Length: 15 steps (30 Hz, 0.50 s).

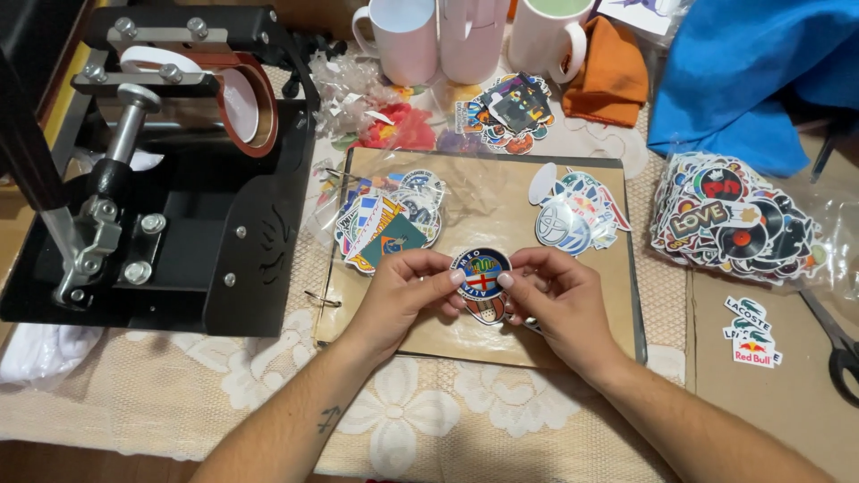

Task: The person is selecting various stickers from a pile and arranging them onto a board.

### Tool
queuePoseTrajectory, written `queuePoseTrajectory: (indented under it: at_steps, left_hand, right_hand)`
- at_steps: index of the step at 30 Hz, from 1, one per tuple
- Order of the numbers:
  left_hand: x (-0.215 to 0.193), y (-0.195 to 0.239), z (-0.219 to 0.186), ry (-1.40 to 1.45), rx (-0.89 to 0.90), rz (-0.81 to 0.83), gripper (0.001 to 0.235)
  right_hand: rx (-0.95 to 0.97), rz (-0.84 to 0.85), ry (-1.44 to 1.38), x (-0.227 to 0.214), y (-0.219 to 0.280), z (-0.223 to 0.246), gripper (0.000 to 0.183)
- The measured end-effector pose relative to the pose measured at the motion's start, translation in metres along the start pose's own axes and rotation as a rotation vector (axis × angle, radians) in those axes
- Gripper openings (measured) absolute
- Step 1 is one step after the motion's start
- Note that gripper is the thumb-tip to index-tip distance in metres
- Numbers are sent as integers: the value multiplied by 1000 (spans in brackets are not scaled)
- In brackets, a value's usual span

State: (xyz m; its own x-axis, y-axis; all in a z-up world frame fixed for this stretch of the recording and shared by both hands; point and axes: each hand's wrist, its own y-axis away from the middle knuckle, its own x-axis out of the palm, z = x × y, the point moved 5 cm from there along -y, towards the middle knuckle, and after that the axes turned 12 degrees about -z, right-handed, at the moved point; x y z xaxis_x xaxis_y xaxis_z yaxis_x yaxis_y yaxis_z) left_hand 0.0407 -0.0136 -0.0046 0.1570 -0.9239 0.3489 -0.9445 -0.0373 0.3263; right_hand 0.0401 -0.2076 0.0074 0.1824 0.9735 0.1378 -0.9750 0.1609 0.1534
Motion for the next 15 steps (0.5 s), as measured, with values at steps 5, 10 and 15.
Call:
queuePoseTrajectory:
  at_steps: [5,10,15]
  left_hand:
    - [7,4,-5,-49,160,131,28]
    - [31,30,-13,-76,262,258,24]
    - [29,24,2,9,128,187,38]
  right_hand:
    - [-60,59,9,4,4,0,27]
    - [-80,120,-36,7,10,-12,24]
    - [-562,171,407,18,19,66,17]
